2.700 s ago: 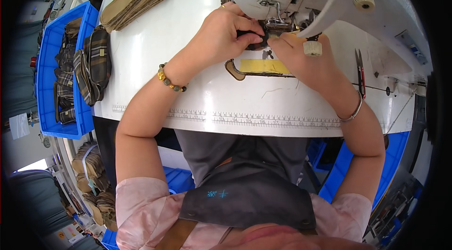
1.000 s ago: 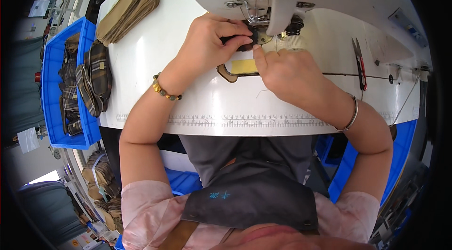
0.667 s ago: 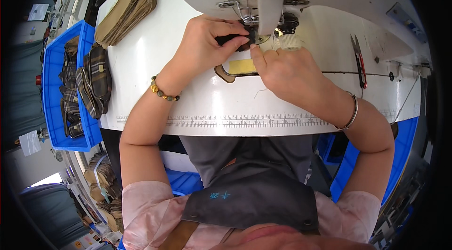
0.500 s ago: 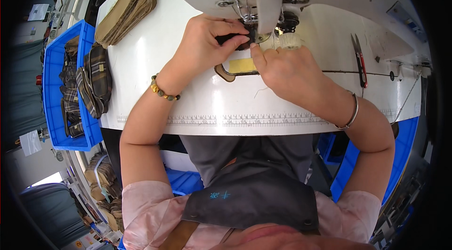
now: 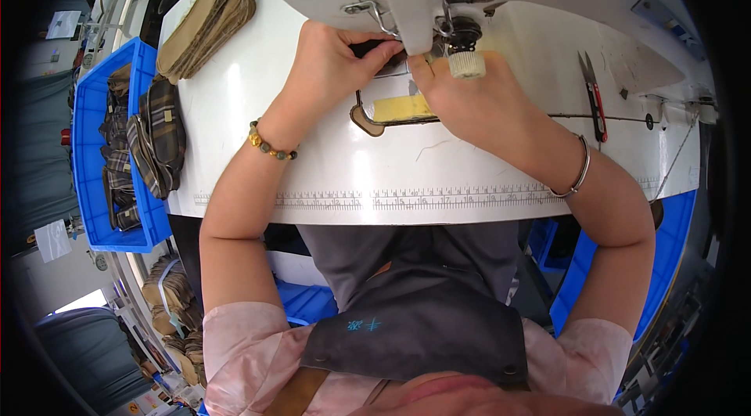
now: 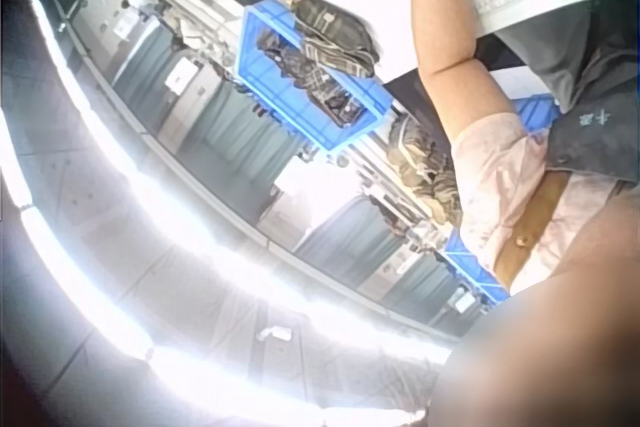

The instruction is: Sewing fabric components of a small plaid pouch using an industrial sewing machine.

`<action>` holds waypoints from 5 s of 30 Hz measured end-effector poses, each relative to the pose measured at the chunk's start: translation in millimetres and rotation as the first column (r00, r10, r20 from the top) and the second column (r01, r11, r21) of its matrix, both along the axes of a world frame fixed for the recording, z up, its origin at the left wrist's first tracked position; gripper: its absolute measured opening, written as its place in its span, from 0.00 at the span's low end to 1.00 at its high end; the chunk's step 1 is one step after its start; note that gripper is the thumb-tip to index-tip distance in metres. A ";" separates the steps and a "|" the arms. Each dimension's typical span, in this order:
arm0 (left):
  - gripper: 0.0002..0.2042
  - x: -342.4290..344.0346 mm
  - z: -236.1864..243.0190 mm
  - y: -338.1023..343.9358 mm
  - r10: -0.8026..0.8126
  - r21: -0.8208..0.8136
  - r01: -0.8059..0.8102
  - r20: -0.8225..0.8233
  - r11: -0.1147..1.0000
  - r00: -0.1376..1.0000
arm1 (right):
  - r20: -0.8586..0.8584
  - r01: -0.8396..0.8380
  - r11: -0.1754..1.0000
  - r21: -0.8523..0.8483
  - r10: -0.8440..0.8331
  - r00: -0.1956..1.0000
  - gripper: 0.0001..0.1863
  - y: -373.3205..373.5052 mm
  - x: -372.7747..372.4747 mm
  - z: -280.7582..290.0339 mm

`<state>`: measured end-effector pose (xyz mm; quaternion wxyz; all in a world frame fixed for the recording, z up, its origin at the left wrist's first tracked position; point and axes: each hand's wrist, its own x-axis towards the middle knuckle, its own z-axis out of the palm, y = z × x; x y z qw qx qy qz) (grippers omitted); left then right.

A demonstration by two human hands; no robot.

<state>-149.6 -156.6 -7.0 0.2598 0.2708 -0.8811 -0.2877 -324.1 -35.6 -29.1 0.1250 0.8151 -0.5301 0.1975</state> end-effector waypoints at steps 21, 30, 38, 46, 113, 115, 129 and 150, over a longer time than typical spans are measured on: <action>0.07 -5.0 -2.0 3.9 0.134 -0.134 -0.122 0.082 0.983 0.988 | -0.013 -0.014 0.999 0.050 0.014 1.000 0.02 6.7 -3.0 8.5; 0.08 -1.8 5.9 4.5 0.088 -0.198 -0.067 0.098 0.978 0.991 | 0.019 -0.031 0.998 0.046 0.030 0.999 0.03 10.9 -2.1 7.9; 0.11 -4.6 12.9 3.3 0.124 -0.002 -0.124 0.069 0.992 0.990 | -0.027 0.008 1.000 -0.004 -0.008 1.000 0.02 9.1 0.5 7.3; 0.10 -7.8 10.2 2.0 0.148 -0.008 -0.148 0.112 0.989 0.983 | 0.033 -0.008 0.999 0.034 0.007 0.999 0.01 3.1 -4.0 -0.8; 0.14 12.2 3.5 16.7 -0.045 -0.469 0.137 0.204 0.873 0.978 | 0.054 -0.029 0.998 0.056 0.026 0.998 0.04 7.4 6.7 1.3; 0.15 12.9 3.8 16.6 -0.062 -0.471 0.147 0.191 0.870 0.980 | 0.079 -0.044 0.997 0.063 0.039 0.996 0.05 7.1 6.9 1.2; 0.19 13.9 9.9 23.0 -0.031 -0.545 0.229 0.347 0.807 0.937 | 0.083 -0.034 0.995 0.090 0.026 0.996 0.03 9.7 4.9 7.8; 0.14 22.9 18.3 9.9 -0.001 -0.310 0.087 0.269 0.947 0.963 | 0.105 -0.067 0.996 0.052 0.061 0.993 0.02 9.1 0.5 7.7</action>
